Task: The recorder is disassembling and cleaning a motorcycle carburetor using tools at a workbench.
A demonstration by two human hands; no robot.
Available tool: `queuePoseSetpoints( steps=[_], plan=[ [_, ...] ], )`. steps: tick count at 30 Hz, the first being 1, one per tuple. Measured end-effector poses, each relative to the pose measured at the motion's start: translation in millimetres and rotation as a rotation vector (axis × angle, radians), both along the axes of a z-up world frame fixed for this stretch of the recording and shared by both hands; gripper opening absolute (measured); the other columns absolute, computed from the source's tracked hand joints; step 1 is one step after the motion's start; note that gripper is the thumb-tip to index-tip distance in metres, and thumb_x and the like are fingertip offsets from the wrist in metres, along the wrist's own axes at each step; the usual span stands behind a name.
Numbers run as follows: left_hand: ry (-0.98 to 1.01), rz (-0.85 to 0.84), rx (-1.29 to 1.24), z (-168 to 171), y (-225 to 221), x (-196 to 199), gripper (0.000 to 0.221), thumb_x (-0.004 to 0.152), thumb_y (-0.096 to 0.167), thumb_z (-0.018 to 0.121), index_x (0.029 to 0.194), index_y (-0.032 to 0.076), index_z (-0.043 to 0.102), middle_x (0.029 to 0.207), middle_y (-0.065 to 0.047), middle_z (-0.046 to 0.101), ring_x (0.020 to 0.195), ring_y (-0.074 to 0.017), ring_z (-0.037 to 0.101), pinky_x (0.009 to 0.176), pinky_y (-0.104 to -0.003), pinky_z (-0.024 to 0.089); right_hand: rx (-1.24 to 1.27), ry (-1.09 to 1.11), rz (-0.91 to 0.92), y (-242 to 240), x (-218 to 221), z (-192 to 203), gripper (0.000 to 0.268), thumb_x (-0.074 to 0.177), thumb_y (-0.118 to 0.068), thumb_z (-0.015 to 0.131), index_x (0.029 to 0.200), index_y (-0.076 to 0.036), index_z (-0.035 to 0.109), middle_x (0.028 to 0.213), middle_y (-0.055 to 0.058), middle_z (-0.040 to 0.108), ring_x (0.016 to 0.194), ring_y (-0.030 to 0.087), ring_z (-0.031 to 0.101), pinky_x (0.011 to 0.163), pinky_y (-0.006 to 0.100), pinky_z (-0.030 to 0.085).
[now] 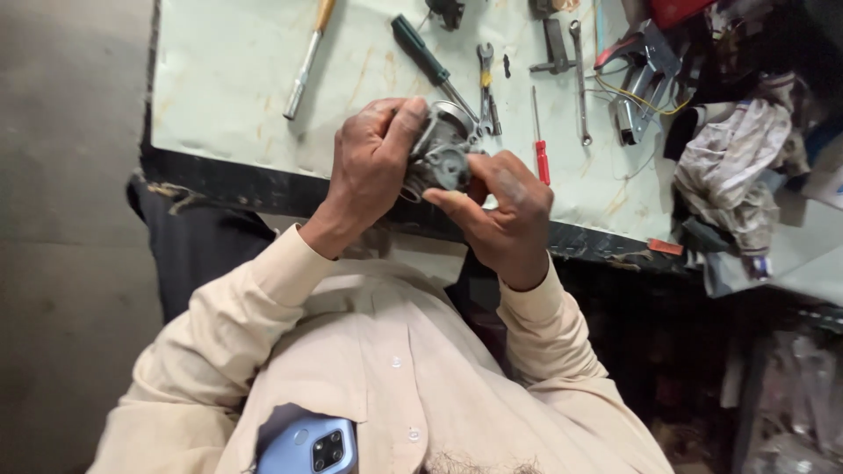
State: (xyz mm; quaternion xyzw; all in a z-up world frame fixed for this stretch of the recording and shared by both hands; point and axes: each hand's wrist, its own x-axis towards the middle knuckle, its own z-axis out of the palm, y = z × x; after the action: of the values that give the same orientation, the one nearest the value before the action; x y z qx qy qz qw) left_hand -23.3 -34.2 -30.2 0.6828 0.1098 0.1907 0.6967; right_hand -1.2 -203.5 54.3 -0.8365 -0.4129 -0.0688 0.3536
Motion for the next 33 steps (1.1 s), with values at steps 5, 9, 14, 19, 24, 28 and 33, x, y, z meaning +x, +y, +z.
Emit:
queuePoseSetpoints(
  steps=[5, 9, 14, 19, 24, 28, 33],
  plan=[
    [0.118, -0.133, -0.206, 17.6, 15.5, -8.7, 0.055, 0.103, 0.040, 0.059, 0.132, -0.008, 0.060, 0.097, -0.006, 0.066, 0.089, -0.0087, 0.059, 0.077, -0.025, 0.052, 0.031, 0.057, 0.001, 7.4, 0.5, -14.3, 0.045, 0.085, -0.020, 0.093, 0.116, -0.001, 0.066, 0.086, 0.007, 0.061, 0.068, 0.015, 0.056, 0.060, 0.029, 0.047],
    [0.035, -0.250, -0.208, 11.0, 18.6, -15.0, 0.071, 0.098, 0.026, 0.069, 0.151, -0.011, 0.041, 0.123, -0.013, 0.065, 0.111, -0.0145, 0.065, 0.097, -0.028, 0.056, 0.089, 0.108, -0.010, 6.9, -2.6, -26.3, 0.059, 0.090, -0.020, 0.090, 0.136, 0.001, 0.060, 0.094, 0.009, 0.062, 0.071, 0.013, 0.059, 0.062, 0.028, 0.049],
    [-0.023, -0.257, -0.291, 24.6, 18.9, -14.3, 0.071, 0.099, 0.017, 0.068, 0.154, -0.008, 0.031, 0.134, -0.011, 0.058, 0.120, -0.0141, 0.062, 0.103, -0.028, 0.054, 0.045, 0.014, 0.034, 9.7, 8.8, -18.9, 0.065, 0.088, -0.022, 0.090, 0.140, 0.002, 0.058, 0.087, 0.008, 0.057, 0.068, 0.015, 0.053, 0.059, 0.029, 0.046],
    [0.038, -0.213, -0.467, 22.7, 21.9, -14.9, 0.066, 0.098, 0.013, 0.067, 0.154, -0.006, 0.038, 0.123, -0.011, 0.064, 0.107, -0.0125, 0.064, 0.093, -0.027, 0.057, 0.079, -0.055, 0.096, 14.4, 9.7, -31.3, 0.061, 0.091, -0.017, 0.088, 0.141, -0.001, 0.058, 0.088, 0.007, 0.058, 0.072, 0.016, 0.052, 0.059, 0.029, 0.045],
    [0.090, -0.198, -0.326, 26.7, 21.8, -13.9, 0.063, 0.099, 0.014, 0.065, 0.154, -0.005, 0.042, 0.118, -0.007, 0.065, 0.102, -0.0100, 0.062, 0.087, -0.025, 0.056, 0.238, 0.023, 0.032, 15.2, 6.5, -53.2, 0.056, 0.093, -0.008, 0.088, 0.142, -0.009, 0.061, 0.099, 0.007, 0.060, 0.078, 0.015, 0.060, 0.063, 0.027, 0.052],
    [0.024, -0.187, -0.347, 22.8, 12.5, -15.4, 0.061, 0.100, 0.016, 0.064, 0.153, -0.003, 0.041, 0.123, -0.005, 0.062, 0.106, -0.0094, 0.062, 0.089, -0.024, 0.057, 0.308, 0.056, 0.006, 16.6, 9.5, -63.3, 0.057, 0.090, -0.008, 0.090, 0.141, -0.010, 0.062, 0.097, 0.006, 0.059, 0.076, 0.015, 0.059, 0.064, 0.029, 0.051],
    [-0.231, 0.138, 0.450, 46.4, 1.3, -22.7, 0.033, 0.103, 0.013, 0.064, 0.134, 0.002, 0.062, 0.150, -0.028, 0.047, 0.140, -0.0356, 0.052, 0.114, -0.040, 0.048, 0.288, 0.108, 0.029, 11.2, 8.8, -54.4, 0.059, 0.093, -0.004, 0.084, 0.145, -0.009, 0.058, 0.103, 0.009, 0.059, 0.085, 0.018, 0.061, 0.073, 0.031, 0.053]
  ],
)
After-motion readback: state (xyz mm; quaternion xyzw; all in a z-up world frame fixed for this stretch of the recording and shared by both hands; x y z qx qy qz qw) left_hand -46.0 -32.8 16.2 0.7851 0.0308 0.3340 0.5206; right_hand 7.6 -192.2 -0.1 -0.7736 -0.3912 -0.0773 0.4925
